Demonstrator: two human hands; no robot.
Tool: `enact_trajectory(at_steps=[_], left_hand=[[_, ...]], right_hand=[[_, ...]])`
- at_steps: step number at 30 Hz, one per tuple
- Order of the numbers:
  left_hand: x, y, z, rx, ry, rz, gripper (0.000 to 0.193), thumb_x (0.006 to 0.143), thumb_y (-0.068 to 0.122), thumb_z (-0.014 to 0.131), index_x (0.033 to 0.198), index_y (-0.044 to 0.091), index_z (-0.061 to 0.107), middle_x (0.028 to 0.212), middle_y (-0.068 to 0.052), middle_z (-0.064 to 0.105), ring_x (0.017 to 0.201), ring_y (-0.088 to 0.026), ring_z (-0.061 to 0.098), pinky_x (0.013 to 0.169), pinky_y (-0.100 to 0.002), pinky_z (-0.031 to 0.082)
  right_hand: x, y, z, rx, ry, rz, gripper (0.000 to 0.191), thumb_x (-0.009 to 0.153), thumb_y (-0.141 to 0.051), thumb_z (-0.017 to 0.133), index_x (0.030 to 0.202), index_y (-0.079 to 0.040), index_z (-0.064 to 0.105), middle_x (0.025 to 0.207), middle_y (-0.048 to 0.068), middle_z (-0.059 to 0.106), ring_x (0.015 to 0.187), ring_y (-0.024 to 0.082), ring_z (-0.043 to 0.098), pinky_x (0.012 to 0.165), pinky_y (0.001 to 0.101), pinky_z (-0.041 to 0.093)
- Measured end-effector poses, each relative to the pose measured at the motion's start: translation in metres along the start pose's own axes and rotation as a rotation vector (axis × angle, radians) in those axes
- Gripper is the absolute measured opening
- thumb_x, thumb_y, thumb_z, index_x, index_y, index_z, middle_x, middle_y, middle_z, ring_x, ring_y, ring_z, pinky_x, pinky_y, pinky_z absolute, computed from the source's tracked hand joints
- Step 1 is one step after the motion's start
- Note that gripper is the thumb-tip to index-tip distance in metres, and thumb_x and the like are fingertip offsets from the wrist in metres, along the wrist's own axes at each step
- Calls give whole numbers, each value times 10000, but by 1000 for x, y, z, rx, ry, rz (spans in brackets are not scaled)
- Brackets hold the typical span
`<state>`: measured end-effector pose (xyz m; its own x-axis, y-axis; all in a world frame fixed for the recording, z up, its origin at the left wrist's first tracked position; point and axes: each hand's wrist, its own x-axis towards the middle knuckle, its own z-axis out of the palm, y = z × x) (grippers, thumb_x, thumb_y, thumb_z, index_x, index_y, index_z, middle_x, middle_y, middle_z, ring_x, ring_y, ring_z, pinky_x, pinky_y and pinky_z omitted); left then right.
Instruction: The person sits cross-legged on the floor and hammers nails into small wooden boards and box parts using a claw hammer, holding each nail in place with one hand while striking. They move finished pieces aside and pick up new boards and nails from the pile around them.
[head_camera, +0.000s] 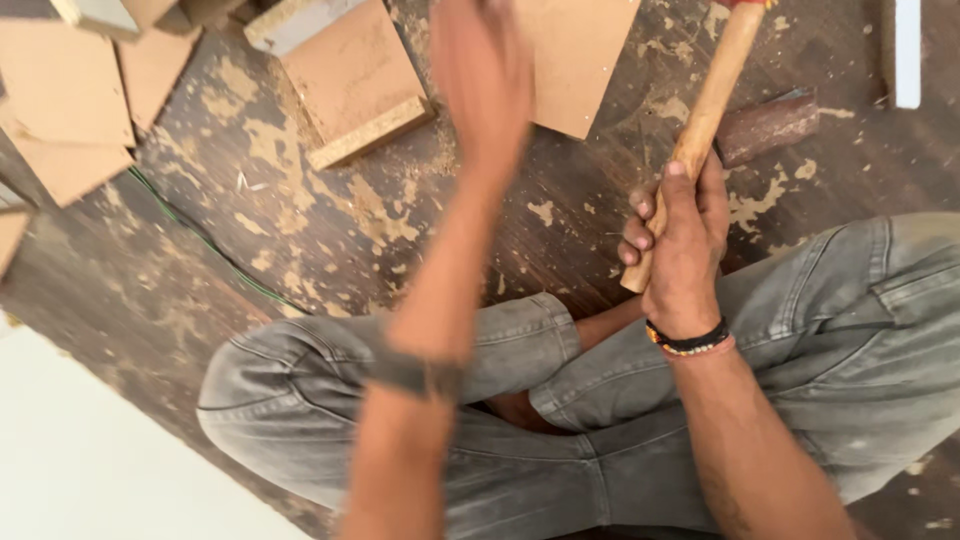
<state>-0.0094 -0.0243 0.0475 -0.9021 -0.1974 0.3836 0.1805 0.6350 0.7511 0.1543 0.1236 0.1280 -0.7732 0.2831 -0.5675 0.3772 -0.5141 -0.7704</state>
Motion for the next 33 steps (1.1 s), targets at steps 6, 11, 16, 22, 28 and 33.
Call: enact_trajectory(at_steps=[6, 11, 16, 22, 28, 33], left_hand=[[-101, 2, -8, -685, 217, -823, 233, 1073, 206, 581, 1114, -15, 642, 1100, -103, 622, 1060, -252, 543, 986, -421, 424], [-63, -9, 4, -856, -38, -811, 217, 1047, 211, 590, 1084, -1, 617, 1155, -121, 669, 1147, -254, 611, 1045, -418, 470], [-20, -40, 16, -590, -148, -882, 230, 1021, 242, 544, 1120, 50, 623, 1110, -127, 699, 1047, -267, 643, 943, -430, 504], [32, -71, 15, -220, -65, -360, 203, 975, 230, 659, 1014, 36, 706, 1025, -172, 733, 969, -286, 663, 892, -420, 539], [-14, -34, -38, 180, -122, -112, 191, 1004, 286, 632, 1066, 115, 693, 1079, -134, 715, 974, -266, 705, 828, -380, 539], [-65, -23, -44, -27, -168, -380, 207, 994, 282, 643, 1092, 112, 707, 1080, -95, 723, 957, -217, 733, 859, -345, 578]], right_hand=[[-4, -3, 1, -8, -6, -16, 259, 1114, -267, 466, 1357, -178, 463, 792, -13, 489, 545, 54, 420, 453, 224, 395], [-1, 0, 2, 11, -10, 23, 220, 1099, -264, 472, 1307, -193, 463, 770, -11, 488, 525, 58, 426, 435, 219, 400], [5, 6, -4, -9, -66, 18, 152, 1097, -275, 471, 1199, -166, 445, 781, -8, 493, 511, 67, 443, 423, 224, 409], [1, 12, -2, -48, -81, 20, 197, 1094, -282, 492, 1247, -168, 446, 790, -13, 492, 517, 59, 444, 432, 216, 410], [-1, 14, 6, -102, -108, 2, 292, 1081, -278, 495, 1353, -187, 439, 773, -17, 493, 506, 54, 440, 421, 209, 395], [-8, 23, 3, -166, -139, -2, 317, 1096, -270, 493, 1398, -190, 434, 778, -20, 494, 518, 51, 436, 429, 208, 390]])
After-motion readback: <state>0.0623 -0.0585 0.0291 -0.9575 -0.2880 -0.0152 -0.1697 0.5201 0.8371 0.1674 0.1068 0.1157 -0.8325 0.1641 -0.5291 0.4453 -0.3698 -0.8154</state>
